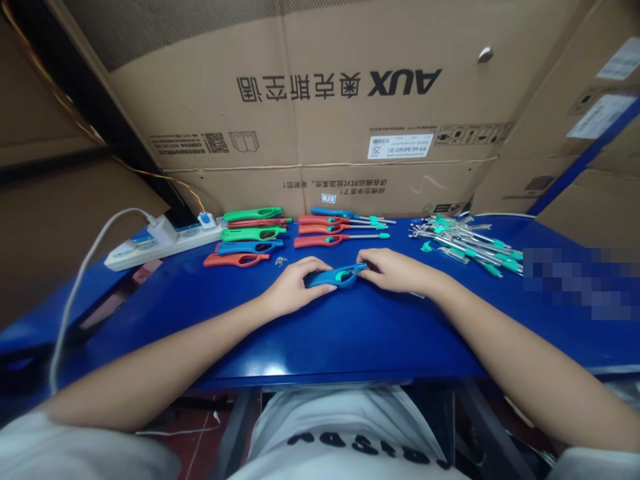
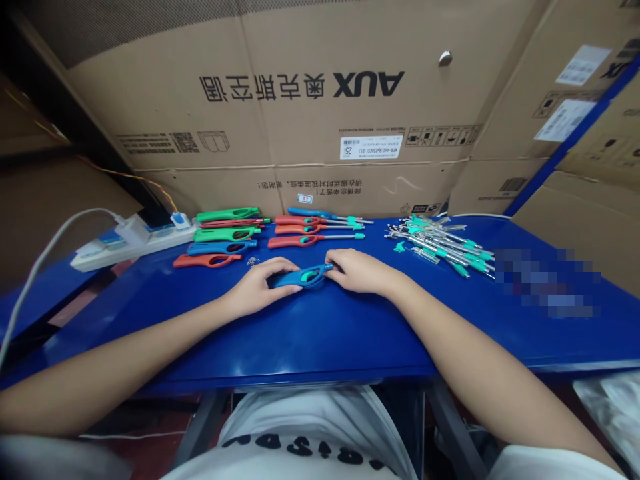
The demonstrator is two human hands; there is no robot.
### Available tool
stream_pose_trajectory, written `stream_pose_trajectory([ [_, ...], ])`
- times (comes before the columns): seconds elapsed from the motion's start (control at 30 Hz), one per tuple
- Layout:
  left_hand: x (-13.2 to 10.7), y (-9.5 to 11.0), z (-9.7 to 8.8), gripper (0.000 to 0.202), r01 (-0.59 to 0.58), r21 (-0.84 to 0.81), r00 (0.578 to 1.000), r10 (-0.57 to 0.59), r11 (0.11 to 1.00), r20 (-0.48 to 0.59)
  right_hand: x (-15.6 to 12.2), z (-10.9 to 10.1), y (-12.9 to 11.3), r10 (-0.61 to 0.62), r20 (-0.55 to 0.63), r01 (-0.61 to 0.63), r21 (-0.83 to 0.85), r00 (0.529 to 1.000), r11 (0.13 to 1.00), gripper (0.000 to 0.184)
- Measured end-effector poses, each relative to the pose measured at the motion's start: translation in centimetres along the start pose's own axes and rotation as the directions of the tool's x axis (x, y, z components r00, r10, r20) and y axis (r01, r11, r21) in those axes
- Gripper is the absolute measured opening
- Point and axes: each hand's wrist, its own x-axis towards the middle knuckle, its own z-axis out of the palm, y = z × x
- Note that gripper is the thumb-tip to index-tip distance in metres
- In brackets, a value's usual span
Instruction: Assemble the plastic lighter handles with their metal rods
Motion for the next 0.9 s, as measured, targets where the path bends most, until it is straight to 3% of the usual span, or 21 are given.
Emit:
stream_pose_trajectory([
  [0.23,0.4,0.2,0.5,0.047,0.175,-0.389,0.973,-0.219,0.905,-0.073,0.0,0.1,0.2,-0.013,0.034,0.01,0.075,0.999,0.997,0.016],
  [0.4,0.7,0.7,0.2,0.046,0.167,-0.527,0.942,-0.293,0.833,-0.165,-0.1,0.0,0.0,-0.023,0.044,0.019,0.079,0.999,0.997,0.015],
  [0.53,0.8,0.6,-0.5,0.035,0.09,-0.583,0.926,-0.283,0.808,-0.249,-0.2,-0.2,0.0,0.003,0.054,-0.001,-0.041,0.999,0.999,0.015],
  [0.63,0.7,0.4,-1.2,0.03,0.114,-0.479,0.927,-0.267,0.87,-0.265,-0.2,-0.2,0.2,0.004,0.02,-0.003,-0.081,1.0,0.997,0.017],
  [0.73,0.4,0.4,-1.4,0.034,0.161,-0.151,0.97,-0.185,0.975,-0.159,-0.3,-0.3,0.4,-0.033,-0.024,0.031,-0.088,0.999,0.996,0.025],
  [0.83,0.1,0.6,-1.3,0.04,0.033,0.136,0.999,-0.027,0.99,-0.045,-0.3,-0.3,0.3,-0.09,-0.072,0.084,-0.079,0.993,0.993,0.026],
  [0.9,0.0,0.6,-1.1,0.036,-0.043,0.187,0.999,0.041,0.982,0.012,-0.2,-0.3,0.2,-0.122,-0.114,0.117,-0.055,0.986,0.992,0.025],
])
